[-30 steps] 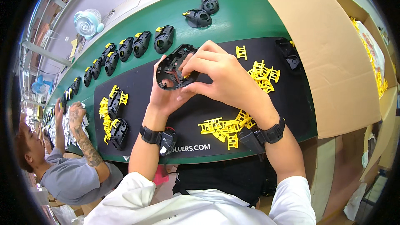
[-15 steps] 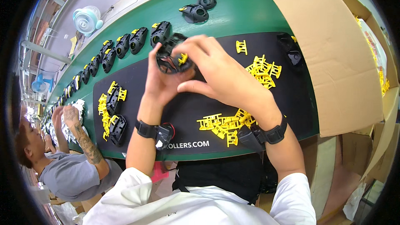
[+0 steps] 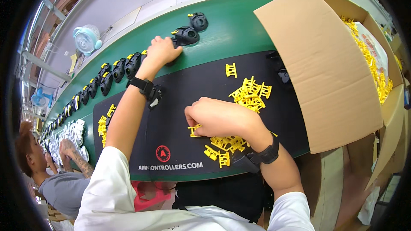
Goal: Assembling internal plastic components and yellow paddle-like pieces into game controller shells at an assembly line station.
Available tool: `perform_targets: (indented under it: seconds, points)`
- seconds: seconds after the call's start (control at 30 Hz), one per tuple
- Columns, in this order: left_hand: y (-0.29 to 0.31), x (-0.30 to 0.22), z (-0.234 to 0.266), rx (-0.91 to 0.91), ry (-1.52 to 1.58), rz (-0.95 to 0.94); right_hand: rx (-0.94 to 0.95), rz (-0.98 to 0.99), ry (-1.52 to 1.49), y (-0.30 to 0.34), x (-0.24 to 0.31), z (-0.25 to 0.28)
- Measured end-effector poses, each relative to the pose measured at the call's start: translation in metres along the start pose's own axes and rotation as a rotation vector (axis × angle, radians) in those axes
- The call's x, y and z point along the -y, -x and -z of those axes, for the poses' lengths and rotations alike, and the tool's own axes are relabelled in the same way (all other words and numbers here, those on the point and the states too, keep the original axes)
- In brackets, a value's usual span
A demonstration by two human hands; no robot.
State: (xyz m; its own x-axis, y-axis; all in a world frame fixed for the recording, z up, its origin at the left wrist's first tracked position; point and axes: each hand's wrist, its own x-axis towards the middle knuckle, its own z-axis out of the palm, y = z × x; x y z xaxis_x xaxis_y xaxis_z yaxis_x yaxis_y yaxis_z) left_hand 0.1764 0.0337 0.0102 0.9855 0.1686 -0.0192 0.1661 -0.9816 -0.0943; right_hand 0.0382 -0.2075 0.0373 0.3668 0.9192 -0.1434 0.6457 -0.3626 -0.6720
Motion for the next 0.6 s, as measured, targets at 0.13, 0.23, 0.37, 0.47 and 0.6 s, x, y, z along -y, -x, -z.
perform_targets:
  seconds: [0.13, 0.23, 0.37, 0.47, 0.6]
  points:
    - [-0.021, 0.003, 0.005, -0.144, -0.008, -0.026, -0.178, 0.008, -0.132, -0.001, -0.004, 0.004]
    - [-0.045, -0.009, 0.004, -0.13, 0.101, -0.043, -0.273, 0.049, -0.153, -0.002, -0.009, 0.005]
    - [-0.064, -0.033, 0.001, -0.174, 0.166, -0.077, -0.248, -0.001, -0.114, -0.004, -0.012, 0.006]
    - [-0.071, -0.051, -0.004, -0.149, 0.241, -0.073, -0.41, -0.058, 0.051, -0.007, -0.01, -0.004]
    - [-0.092, -0.04, -0.012, -0.043, 0.426, -0.072, -0.359, -0.061, 0.127, -0.017, 0.0, -0.012]
